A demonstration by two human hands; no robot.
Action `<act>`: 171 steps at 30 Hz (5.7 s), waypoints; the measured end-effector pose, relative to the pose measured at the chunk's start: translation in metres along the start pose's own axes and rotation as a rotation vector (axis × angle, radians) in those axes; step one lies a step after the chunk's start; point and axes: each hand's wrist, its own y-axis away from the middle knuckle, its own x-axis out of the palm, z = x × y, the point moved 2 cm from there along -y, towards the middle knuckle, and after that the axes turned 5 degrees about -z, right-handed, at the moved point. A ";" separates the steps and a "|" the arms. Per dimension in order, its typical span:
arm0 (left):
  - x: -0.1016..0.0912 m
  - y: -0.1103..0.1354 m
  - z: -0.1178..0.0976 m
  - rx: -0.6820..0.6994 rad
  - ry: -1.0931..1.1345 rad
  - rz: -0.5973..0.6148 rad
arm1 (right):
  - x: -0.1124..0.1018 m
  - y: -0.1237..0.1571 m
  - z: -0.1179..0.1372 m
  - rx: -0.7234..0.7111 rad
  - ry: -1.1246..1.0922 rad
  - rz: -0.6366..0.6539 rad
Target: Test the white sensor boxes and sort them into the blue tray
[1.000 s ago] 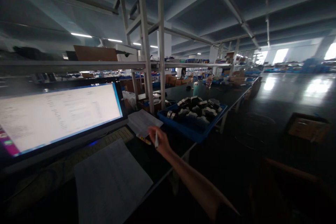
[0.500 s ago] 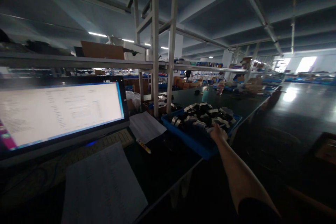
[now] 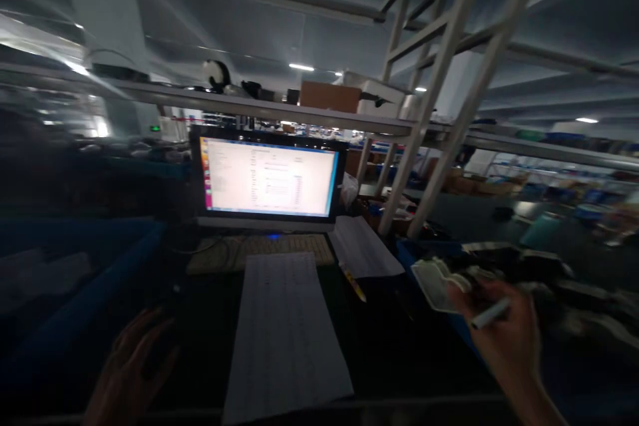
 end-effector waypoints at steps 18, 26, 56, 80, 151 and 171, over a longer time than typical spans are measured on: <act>0.017 -0.036 -0.015 -0.442 0.189 0.120 | 0.112 0.266 0.250 0.098 -0.756 0.966; 0.044 -0.064 0.002 0.166 0.229 0.387 | 0.108 0.214 0.176 0.072 -0.686 0.814; 0.050 -0.048 0.012 0.189 0.163 0.094 | 0.185 0.144 0.072 0.818 -0.902 0.494; 0.052 -0.047 0.014 0.198 0.160 0.056 | 0.173 0.137 0.063 1.198 -1.321 0.507; 0.049 -0.049 0.011 0.171 0.183 0.058 | 0.158 0.144 0.097 0.998 -1.414 0.848; 0.050 -0.048 0.012 0.161 0.170 0.055 | 0.168 0.143 0.082 1.024 -1.369 0.785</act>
